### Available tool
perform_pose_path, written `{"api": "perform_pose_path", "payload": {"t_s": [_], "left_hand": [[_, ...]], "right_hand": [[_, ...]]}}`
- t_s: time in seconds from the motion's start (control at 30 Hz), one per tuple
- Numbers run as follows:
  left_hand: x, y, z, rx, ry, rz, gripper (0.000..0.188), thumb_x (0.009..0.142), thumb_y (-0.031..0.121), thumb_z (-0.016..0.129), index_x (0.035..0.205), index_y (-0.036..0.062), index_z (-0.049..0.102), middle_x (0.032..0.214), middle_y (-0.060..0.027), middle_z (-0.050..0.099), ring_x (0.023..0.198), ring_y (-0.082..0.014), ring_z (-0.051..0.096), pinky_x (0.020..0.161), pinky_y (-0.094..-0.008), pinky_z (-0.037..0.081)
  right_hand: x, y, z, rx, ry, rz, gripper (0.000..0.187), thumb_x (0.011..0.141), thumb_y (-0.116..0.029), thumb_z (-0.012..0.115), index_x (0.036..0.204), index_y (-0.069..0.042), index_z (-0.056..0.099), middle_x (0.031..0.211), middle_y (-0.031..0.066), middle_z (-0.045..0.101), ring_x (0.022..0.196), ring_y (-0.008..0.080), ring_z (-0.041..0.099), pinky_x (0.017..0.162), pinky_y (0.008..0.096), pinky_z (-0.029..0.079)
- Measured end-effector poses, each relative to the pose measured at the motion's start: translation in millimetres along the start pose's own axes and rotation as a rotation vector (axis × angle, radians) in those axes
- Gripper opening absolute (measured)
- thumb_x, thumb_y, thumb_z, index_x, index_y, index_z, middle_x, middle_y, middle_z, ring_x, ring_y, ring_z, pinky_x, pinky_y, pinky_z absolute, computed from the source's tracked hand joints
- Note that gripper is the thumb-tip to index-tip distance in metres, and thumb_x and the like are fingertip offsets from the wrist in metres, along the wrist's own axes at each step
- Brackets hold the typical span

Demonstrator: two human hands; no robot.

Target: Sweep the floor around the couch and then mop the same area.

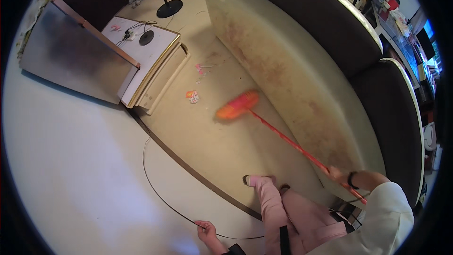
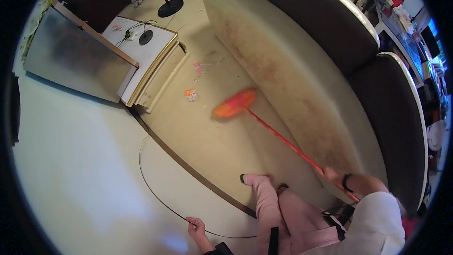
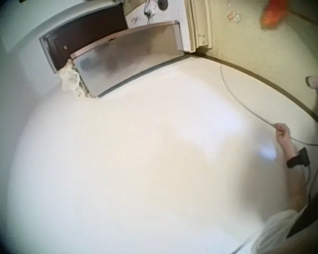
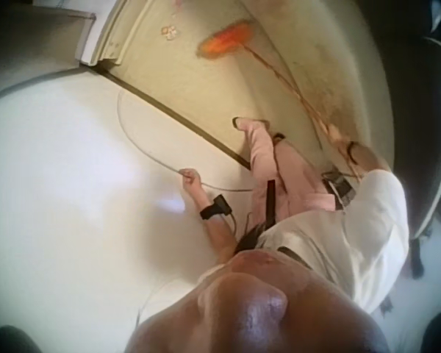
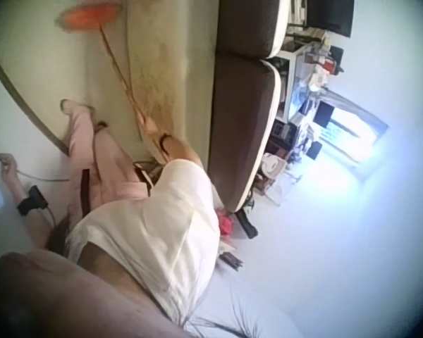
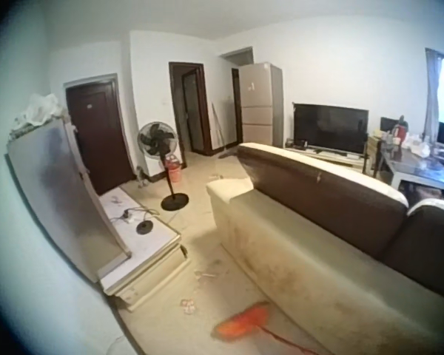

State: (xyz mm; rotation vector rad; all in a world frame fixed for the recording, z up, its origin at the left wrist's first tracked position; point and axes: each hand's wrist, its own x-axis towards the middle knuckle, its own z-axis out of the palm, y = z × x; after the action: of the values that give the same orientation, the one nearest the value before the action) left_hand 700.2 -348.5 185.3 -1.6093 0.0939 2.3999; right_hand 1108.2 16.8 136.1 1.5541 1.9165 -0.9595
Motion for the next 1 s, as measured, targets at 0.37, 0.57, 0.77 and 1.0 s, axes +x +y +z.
{"api": "perform_pose_path", "payload": {"t_s": [0.37, 0.57, 0.77, 1.0], "left_hand": [[17.6, 14.0, -6.0, 0.148, -0.010, -0.082, 0.016, 0.076, 0.005, 0.038, 0.083, 0.0016, 0.052, 0.074, -0.0065, 0.059, 0.068, -0.0172, 0.058, 0.060, -0.0300, 0.045], [18.0, 25.5, -0.4, 0.086, 0.117, -0.062, 0.015, 0.076, 0.005, 0.037, 0.082, 0.0011, 0.051, 0.072, -0.0072, 0.059, 0.066, -0.0178, 0.058, 0.060, -0.0307, 0.045], [6.9, 30.1, -2.7, 0.190, -0.014, 0.096, 0.014, 0.077, 0.007, 0.039, 0.086, 0.0035, 0.049, 0.075, -0.0055, 0.058, 0.066, -0.0167, 0.057, 0.058, -0.0299, 0.045], [2.8, 21.9, 2.7, 0.019, 0.028, 0.074, 0.015, 0.078, 0.009, 0.038, 0.087, 0.0036, 0.049, 0.076, -0.0053, 0.058, 0.069, -0.0157, 0.056, 0.060, -0.0295, 0.043]], "right_hand": [[28.9, -23.3, 36.7, 0.069, -0.087, 0.090, 0.056, 0.080, -0.046, 0.033, 0.067, 0.005, 0.051, 0.052, 0.0177, 0.049, 0.054, 0.0315, 0.053, 0.051, 0.0407, 0.039], [182.5, -145.5, 7.3, 0.225, 0.122, -0.261, 0.057, 0.080, -0.047, 0.028, 0.067, 0.003, 0.052, 0.060, 0.0204, 0.053, 0.057, 0.0323, 0.054, 0.053, 0.0394, 0.042], [206.8, -209.5, -34.1, 0.208, 0.124, -0.275, 0.051, 0.079, -0.043, 0.034, 0.066, 0.003, 0.053, 0.060, 0.0219, 0.051, 0.057, 0.0330, 0.053, 0.052, 0.0404, 0.040], [20.8, -53.5, -5.2, 0.148, -0.047, 0.008, 0.047, 0.079, -0.039, 0.040, 0.065, 0.004, 0.053, 0.054, 0.0227, 0.048, 0.048, 0.0301, 0.049, 0.050, 0.0418, 0.037]]}}
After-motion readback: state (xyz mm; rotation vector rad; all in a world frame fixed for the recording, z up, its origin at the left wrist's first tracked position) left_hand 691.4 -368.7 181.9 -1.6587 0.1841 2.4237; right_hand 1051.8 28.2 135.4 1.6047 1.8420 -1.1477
